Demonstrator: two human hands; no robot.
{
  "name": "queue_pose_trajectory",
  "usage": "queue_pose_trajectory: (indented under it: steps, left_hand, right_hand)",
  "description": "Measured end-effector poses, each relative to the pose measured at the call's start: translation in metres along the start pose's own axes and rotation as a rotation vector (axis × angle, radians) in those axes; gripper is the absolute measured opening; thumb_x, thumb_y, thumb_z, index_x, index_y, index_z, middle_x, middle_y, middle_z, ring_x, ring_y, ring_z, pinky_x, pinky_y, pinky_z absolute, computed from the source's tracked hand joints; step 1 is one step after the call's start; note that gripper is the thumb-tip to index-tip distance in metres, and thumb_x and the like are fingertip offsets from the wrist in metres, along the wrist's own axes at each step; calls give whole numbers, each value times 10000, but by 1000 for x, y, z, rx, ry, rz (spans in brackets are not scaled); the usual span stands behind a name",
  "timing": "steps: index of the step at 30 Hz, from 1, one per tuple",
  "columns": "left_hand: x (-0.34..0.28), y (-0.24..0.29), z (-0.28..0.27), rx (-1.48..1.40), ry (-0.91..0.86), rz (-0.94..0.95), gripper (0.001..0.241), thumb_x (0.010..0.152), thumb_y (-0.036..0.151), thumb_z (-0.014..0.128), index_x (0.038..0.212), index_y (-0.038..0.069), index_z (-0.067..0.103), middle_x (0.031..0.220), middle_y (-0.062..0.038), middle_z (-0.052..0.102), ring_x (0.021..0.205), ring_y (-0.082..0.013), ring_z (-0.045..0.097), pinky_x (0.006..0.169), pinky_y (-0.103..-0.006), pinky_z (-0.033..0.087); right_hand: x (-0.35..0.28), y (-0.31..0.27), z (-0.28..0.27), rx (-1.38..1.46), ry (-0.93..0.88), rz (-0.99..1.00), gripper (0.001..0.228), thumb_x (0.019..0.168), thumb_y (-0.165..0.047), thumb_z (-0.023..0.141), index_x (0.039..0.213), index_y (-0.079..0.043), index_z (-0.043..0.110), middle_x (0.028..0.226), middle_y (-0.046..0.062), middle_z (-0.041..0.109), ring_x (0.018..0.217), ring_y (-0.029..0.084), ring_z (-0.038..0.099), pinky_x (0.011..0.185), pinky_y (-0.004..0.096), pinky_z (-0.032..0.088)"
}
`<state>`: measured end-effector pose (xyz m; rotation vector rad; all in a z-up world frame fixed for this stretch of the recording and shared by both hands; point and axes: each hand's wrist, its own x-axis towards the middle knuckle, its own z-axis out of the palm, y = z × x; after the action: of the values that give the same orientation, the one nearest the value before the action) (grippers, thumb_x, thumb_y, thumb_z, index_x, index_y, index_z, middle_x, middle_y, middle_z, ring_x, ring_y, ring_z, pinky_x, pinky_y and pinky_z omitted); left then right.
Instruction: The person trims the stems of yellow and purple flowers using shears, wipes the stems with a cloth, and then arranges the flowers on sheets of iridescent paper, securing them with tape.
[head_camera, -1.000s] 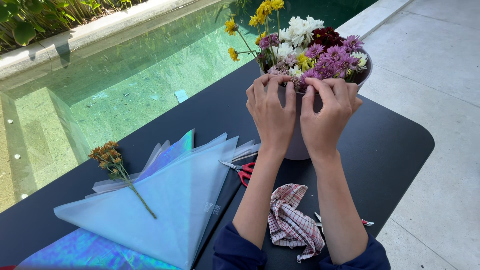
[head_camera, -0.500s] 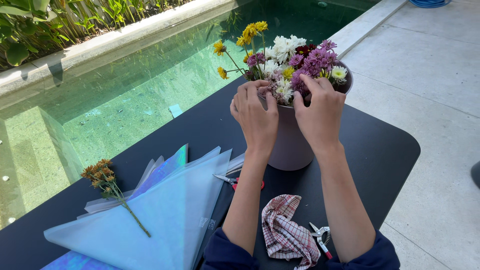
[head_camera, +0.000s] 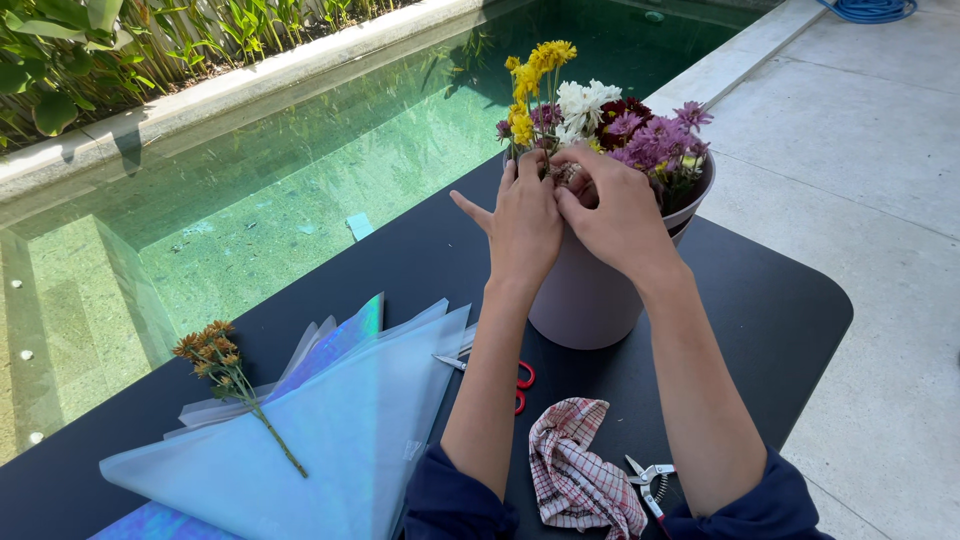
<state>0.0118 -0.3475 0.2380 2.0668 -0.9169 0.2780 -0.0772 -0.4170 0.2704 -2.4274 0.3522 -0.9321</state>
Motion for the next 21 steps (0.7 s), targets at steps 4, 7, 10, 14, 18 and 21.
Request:
queue_pose_trajectory:
  steps: [4, 7, 10, 14, 18, 21]
  left_hand:
    - [3, -17, 0, 2, 29, 50, 332, 1038, 71, 383, 1315, 153, 547, 1177, -85, 725, 1210, -309, 656, 1121, -822, -41]
    - [7, -19, 0, -1, 55, 98, 297, 1028, 229, 544, 1280, 82, 600, 1094, -89, 739, 1183, -306, 672, 1112, -816, -43]
    - [4, -8, -12, -169, 77, 81, 133, 981, 145, 623, 1110, 134, 651, 1053, -69, 758, 1070, -313, 728, 1135, -791, 25]
    - [6, -4, -12, -335, 129, 103, 118, 999, 155, 610, 1111, 121, 630, 1056, -95, 753, 1017, -290, 757, 1150, -770, 36]
    - [9, 2, -16, -482, 170, 150, 141, 1023, 165, 592, 1155, 117, 609, 1100, -116, 738, 1047, -336, 742, 1133, -797, 29]
    - [14, -6, -6, -552, 191, 156, 115, 1024, 168, 599, 1130, 126, 620, 1105, -63, 729, 1058, -302, 745, 1126, -804, 42]
  right_hand:
    - [10, 0, -19, -150, -214, 143, 392, 990, -222, 628, 1381, -251, 617, 1142, 95, 546, 1110, 393, 598, 960, 611, 407]
    - [20, 31, -12, -238, -171, 200, 223, 898, -195, 766, 1101, -241, 685, 1163, 47, 516, 1129, 402, 603, 922, 588, 459]
    - [23, 56, -4, -330, 32, 156, 216, 856, -101, 792, 997, -253, 731, 1125, 11, 530, 1112, 357, 626, 895, 539, 470]
    - [19, 43, -9, -389, 24, 178, 269, 838, -139, 810, 1089, -208, 738, 1255, 76, 497, 1213, 389, 534, 990, 611, 355]
    - [24, 42, -11, -297, -75, 165, 329, 822, -301, 848, 1115, -211, 730, 1252, 91, 539, 1231, 398, 554, 943, 604, 406]
    - [35, 75, -8, -311, 82, 115, 170, 822, -303, 858, 947, -267, 750, 1049, 57, 601, 1078, 383, 636, 882, 528, 489]
